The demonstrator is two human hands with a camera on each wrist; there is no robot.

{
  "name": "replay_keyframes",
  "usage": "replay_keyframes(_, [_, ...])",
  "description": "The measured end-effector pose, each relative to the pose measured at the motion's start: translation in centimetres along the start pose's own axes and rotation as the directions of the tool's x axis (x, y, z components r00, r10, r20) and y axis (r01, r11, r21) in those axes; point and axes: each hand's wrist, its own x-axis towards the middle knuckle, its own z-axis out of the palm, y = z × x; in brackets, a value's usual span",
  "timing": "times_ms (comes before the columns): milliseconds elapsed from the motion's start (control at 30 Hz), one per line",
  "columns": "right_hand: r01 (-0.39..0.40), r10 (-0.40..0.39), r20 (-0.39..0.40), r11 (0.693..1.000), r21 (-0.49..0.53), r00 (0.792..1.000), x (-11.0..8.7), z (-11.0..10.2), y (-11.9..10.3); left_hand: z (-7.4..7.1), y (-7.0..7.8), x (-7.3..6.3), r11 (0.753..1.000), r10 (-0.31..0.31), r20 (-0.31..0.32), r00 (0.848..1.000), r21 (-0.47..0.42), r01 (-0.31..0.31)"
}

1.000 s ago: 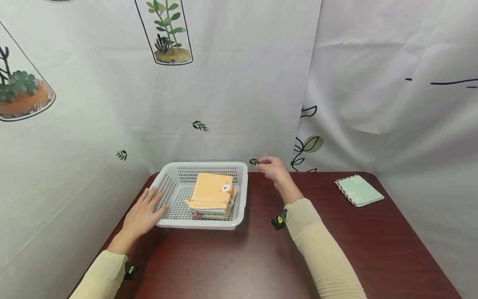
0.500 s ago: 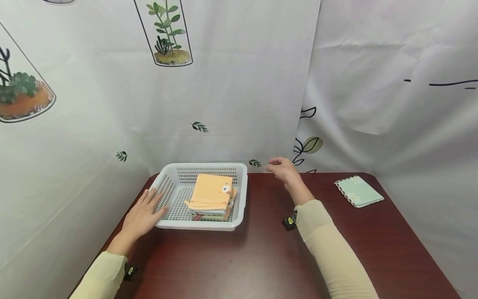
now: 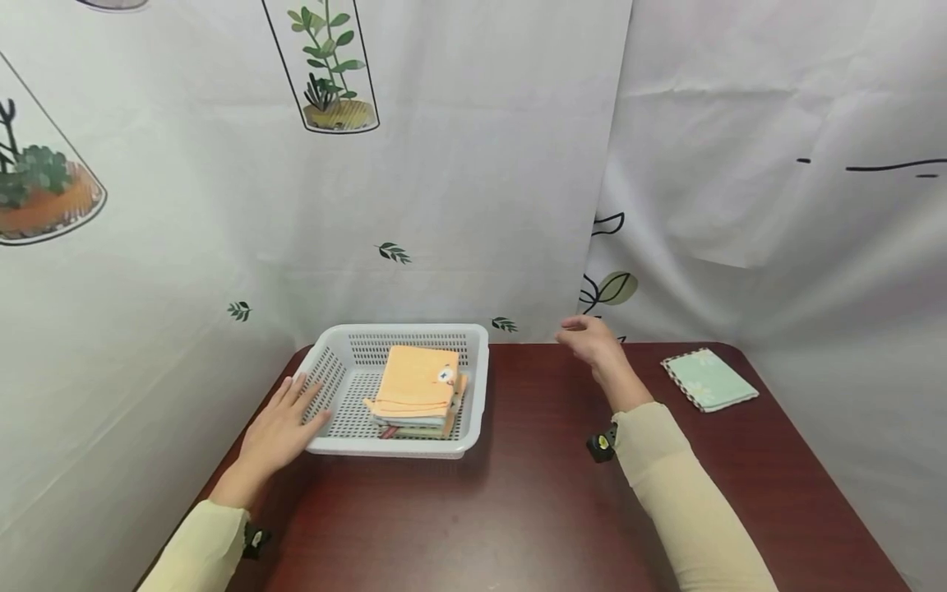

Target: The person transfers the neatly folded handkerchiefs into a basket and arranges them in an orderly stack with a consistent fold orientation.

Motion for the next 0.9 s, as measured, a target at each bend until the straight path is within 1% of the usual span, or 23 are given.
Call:
replay_keyframes(300, [-0.01,0.009,-0.023,0.999,-0.033,1.0,-0.7,-2.5,1.8,0.3,0.0,-0.1,1.0,-0.003,0.0,1.0,0.006,0.003])
replay_keyframes(533, [-0.008,0.004,-0.058,0.998,-0.067,0.998,-1.4,-4.5,2.7,0.1,0.1,-0.1,1.0,-0.001,-0.006,1.0,0.009,0.001])
replay_keyframes(733, [-0.005,-0.003,-0.083,0.996,-0.088,0.997,-1.6,-5.6,3.7,-0.2,0.2,-0.1,1.0,-0.005,-0.005,1.0,0.006,0.005])
replay_keyframes(900, [-0.008,-0.001,-0.088,0.995,-0.102,0.996,-2.1,-6.6,4.5,0.0,0.1,-0.1,1.0,-0.012,0.001,1.0,0.004,0.012])
